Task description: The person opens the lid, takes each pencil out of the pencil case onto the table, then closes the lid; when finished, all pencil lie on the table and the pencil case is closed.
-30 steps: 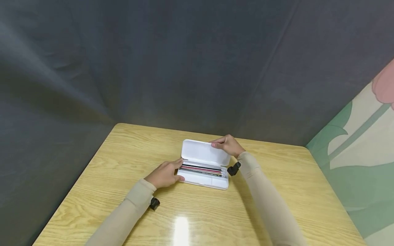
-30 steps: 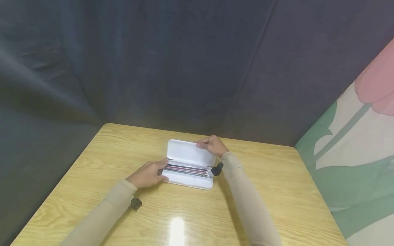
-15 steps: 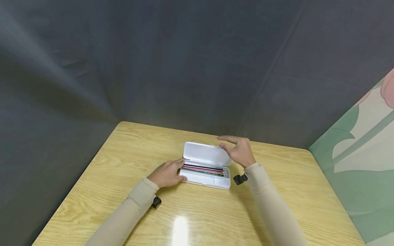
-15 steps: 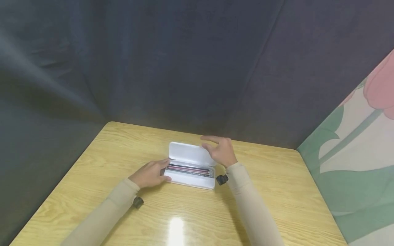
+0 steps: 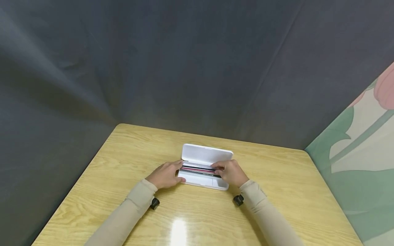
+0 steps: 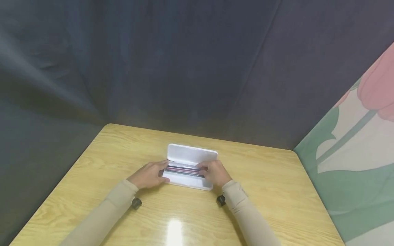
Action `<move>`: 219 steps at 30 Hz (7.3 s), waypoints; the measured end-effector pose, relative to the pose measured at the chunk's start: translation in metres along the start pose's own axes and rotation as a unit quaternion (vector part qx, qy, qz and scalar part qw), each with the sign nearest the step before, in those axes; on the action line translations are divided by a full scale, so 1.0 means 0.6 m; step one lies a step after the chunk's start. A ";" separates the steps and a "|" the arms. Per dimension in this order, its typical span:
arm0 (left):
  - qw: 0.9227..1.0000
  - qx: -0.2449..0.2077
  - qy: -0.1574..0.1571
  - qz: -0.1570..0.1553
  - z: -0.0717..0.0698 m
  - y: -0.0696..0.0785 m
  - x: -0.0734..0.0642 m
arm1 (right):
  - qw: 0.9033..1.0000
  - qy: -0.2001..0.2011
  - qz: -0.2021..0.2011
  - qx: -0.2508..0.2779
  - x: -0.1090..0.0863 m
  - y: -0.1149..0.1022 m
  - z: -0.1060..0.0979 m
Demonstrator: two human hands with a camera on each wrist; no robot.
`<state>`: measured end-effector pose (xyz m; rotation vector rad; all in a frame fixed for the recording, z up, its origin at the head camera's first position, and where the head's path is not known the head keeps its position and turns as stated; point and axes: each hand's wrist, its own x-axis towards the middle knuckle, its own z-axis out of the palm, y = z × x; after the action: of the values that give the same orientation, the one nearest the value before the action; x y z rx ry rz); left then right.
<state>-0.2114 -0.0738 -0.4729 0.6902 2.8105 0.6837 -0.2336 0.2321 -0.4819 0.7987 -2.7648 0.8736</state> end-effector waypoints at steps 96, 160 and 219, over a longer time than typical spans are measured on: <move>0.996 0.078 0.029 0.036 0.005 0.008 0.000 | 0.991 -0.037 -0.051 -0.118 0.006 -0.012 0.023; 0.998 0.051 0.024 0.032 0.002 0.012 -0.003 | 0.950 0.054 0.307 -0.017 -0.097 0.097 -0.059; 0.998 0.047 0.014 0.024 0.002 0.011 -0.003 | 0.985 0.009 0.136 0.106 -0.010 -0.027 0.013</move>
<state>-0.2071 -0.0692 -0.4706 0.7718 2.8771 0.5761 -0.2197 0.2193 -0.4820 0.4403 -2.8399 1.2342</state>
